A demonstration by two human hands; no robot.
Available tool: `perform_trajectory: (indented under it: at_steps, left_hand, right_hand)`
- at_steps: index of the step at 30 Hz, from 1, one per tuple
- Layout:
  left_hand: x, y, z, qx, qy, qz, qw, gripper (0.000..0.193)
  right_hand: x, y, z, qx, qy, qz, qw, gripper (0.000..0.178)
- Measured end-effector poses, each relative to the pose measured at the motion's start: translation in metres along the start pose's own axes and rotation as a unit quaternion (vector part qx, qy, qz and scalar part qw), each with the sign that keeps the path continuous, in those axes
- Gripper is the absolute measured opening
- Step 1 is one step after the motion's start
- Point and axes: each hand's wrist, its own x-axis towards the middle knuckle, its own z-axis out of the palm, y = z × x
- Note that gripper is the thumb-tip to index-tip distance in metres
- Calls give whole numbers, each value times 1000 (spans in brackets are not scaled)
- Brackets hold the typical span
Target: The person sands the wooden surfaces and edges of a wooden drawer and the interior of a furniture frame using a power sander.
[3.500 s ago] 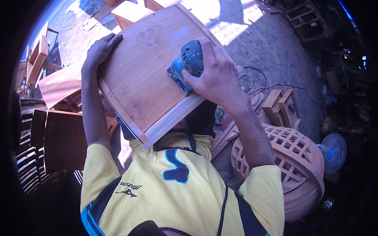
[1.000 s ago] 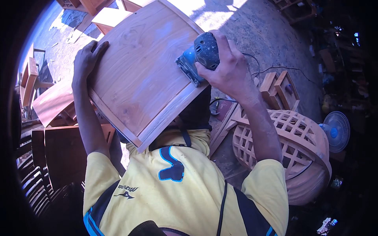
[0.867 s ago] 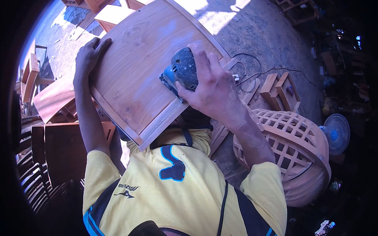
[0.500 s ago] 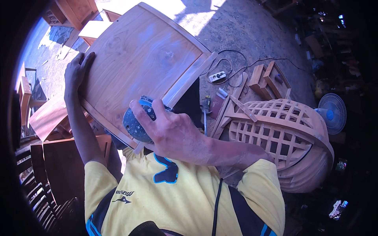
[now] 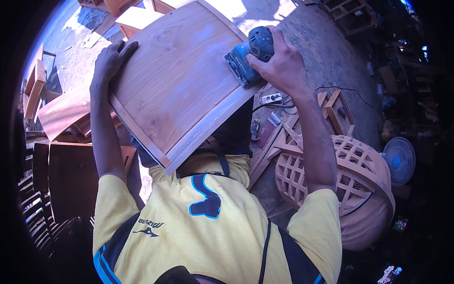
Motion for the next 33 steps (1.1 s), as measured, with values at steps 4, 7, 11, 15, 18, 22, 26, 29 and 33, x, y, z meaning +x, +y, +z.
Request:
perform_trajectory:
  at_steps: [4,7,11,15,18,22,26,29,33]
  left_hand:
    - [-3,-10,1,27,34,13,999,80]
    - [4,-17,6,2,31,9,999,80]
    - [-11,18,-16,18,36,4,999,73]
    - [-14,21,-15,4,28,0,1000,74]
    - [-18,22,-19,-6,28,-6,1000,74]
    - [-24,18,-20,-17,58,1,998,74]
    - [-22,23,-22,-14,36,10,999,73]
    - [-3,9,2,-3,47,30,998,76]
    - [-1,-9,9,-24,51,19,998,81]
  right_hand:
    - [-23,-48,4,44,-22,-54,997,78]
    - [-44,-86,8,65,-31,-49,996,76]
    - [-71,-139,10,114,-58,-56,990,80]
    - [-103,-190,18,129,-100,-54,985,88]
    - [-111,-210,25,141,-130,-58,980,91]
    - [-111,-197,25,106,-98,-50,988,93]
    - [-114,-191,23,97,-56,-22,993,92]
    - [-126,-205,24,128,-68,-42,989,93]
    - [-132,-218,33,142,-96,-84,982,101]
